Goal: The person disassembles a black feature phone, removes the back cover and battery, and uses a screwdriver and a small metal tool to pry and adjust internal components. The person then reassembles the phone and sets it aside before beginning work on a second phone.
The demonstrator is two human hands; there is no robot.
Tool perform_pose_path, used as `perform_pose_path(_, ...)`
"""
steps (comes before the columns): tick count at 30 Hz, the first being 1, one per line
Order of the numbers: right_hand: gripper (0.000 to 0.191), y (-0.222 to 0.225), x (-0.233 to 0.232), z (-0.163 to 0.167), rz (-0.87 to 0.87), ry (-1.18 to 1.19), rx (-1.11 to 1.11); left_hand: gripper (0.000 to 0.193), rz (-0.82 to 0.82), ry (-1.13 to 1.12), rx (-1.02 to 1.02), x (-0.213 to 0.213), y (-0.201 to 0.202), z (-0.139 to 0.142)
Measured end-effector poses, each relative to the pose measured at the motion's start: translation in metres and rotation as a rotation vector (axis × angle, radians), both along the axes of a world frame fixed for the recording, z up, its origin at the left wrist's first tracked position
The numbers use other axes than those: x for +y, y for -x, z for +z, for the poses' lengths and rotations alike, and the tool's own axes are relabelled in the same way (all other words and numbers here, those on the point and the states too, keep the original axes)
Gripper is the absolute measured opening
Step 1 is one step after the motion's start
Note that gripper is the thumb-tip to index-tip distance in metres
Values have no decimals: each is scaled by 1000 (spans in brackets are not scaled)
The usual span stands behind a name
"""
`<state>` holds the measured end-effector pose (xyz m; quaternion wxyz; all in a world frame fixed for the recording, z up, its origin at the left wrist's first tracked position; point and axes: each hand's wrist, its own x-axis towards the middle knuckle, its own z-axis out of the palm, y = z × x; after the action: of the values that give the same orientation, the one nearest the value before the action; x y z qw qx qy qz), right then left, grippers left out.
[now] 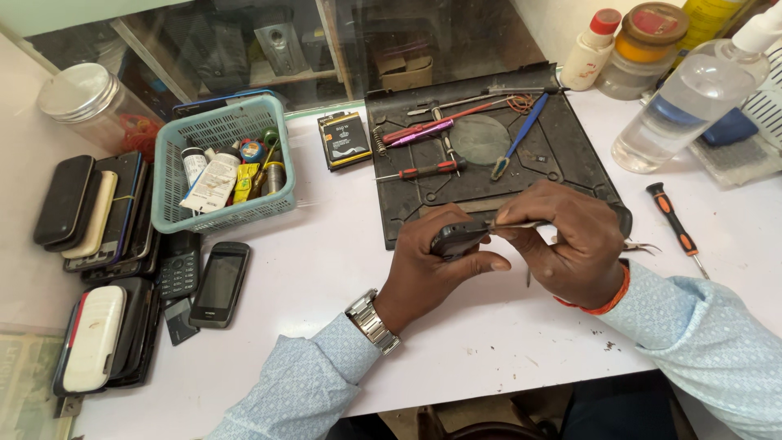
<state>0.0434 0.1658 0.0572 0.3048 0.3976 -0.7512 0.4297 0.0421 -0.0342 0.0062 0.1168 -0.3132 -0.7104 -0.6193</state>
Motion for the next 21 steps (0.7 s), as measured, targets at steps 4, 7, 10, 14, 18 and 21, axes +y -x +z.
perform_pose_path(4, 16, 0, 0, 1, -11, -16, -27, 34, 29, 28, -13, 1, -1, 0)
perform_pose_path(7, 16, 0, -1, 2, -6, -8, -46, 34, 50, 48, 18, 3, 0, 1)
perform_pose_path(10, 16, -1, -2, 4, 1, -9, -59, 32, 77, 65, 47, 4, 0, 1)
perform_pose_path(14, 16, -1, -1, 7, -2, -45, -27, 29, 112, 75, 33, 6, -1, 2)
perform_pose_path(18, 18, 0, 0, 9, 4, -76, 3, 27, 125, 81, 4, 7, -1, 3)
perform_pose_path(21, 18, 1, 1, 12, 4, -121, -5, 25, 106, 100, -10, 8, -1, 3)
